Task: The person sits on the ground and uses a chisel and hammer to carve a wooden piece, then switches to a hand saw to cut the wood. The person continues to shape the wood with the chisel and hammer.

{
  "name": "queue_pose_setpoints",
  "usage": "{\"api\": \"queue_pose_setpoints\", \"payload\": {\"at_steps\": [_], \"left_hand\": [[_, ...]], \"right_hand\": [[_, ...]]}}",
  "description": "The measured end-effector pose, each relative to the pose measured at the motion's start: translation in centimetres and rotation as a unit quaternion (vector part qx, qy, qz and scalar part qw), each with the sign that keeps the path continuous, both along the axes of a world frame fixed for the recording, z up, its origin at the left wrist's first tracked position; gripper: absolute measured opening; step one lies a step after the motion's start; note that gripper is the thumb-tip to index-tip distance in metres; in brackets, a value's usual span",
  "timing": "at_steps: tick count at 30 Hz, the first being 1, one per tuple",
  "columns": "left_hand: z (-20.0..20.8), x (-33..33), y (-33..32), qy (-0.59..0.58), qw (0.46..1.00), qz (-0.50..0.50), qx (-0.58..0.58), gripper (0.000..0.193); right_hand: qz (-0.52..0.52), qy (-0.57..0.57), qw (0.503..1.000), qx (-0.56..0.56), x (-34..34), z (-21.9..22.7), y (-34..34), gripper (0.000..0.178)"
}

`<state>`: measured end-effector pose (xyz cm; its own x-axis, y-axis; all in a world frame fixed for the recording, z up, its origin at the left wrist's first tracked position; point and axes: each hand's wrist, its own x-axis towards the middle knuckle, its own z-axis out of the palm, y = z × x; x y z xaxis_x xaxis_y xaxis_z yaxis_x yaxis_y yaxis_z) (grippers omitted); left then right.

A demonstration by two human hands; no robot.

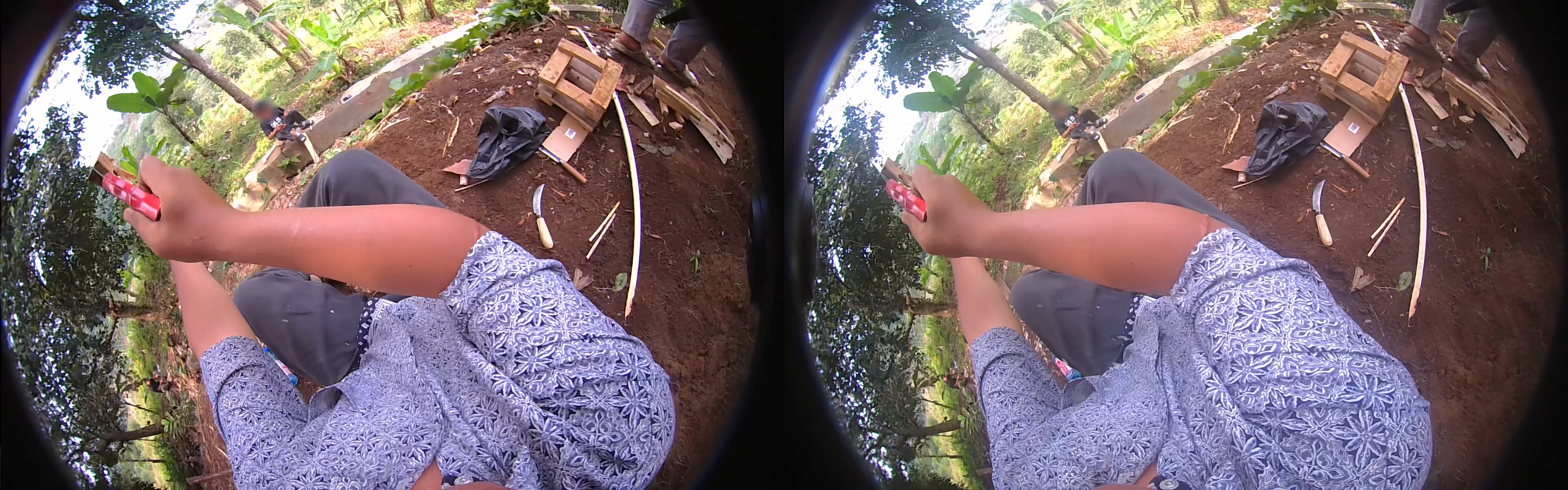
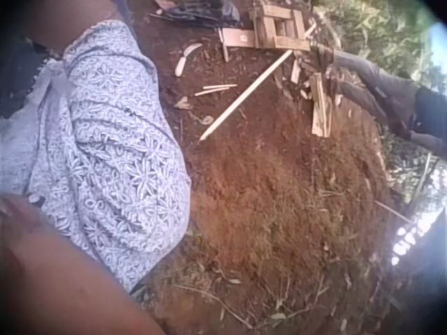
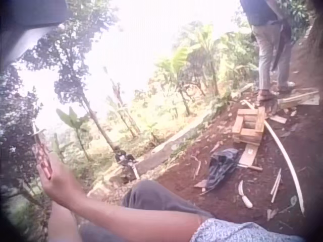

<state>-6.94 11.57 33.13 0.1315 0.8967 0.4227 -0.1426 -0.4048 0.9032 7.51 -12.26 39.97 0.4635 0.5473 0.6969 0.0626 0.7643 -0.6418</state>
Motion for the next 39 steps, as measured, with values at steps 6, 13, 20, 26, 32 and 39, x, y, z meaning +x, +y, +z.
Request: {"api": "queue_pose_setpoints", "payload": {"at_steps": [6, 13, 20, 26, 32, 39], "left_hand": [[1.5, -1.0, -0.3, -0.014, 1.000, 0.017, 0.014, 0.045], [1.7, 0.3, 0.2, -0.030, 1.000, 0.008, -0.001, 0.048], [0.9, -0.2, 0.8, -0.015, 1.000, 0.007, -0.007, 0.051], [0.4, -1.3, 0.8, -0.067, 0.996, 0.006, -0.056, 0.050], [0.1, -4.6, 0.5, -0.020, 0.997, 0.075, 0.002, 0.048], [0.4, -3.1, -0.6, -0.011, 0.997, 0.076, 0.006, 0.048]], "right_hand": [[0.002, -0.017, 1.000, 0.021, -1.8, 2.8, -1.1, 0.033], [-0.057, -0.039, 0.998, -0.001, -4.3, 6.3, 9.4, 0.037], [-0.016, -0.076, 0.997, 0.022, -1.2, 1.2, 0.2, 0.031], [0.030, -0.058, 0.997, -0.049, -0.4, 2.6, 0.3, 0.033], [0.044, -0.054, 0.998, -0.002, -6.1, 2.6, 0.2, 0.031], [-0.018, -0.053, 0.995, 0.082, -9.0, 0.6, 3.3, 0.033]]}}
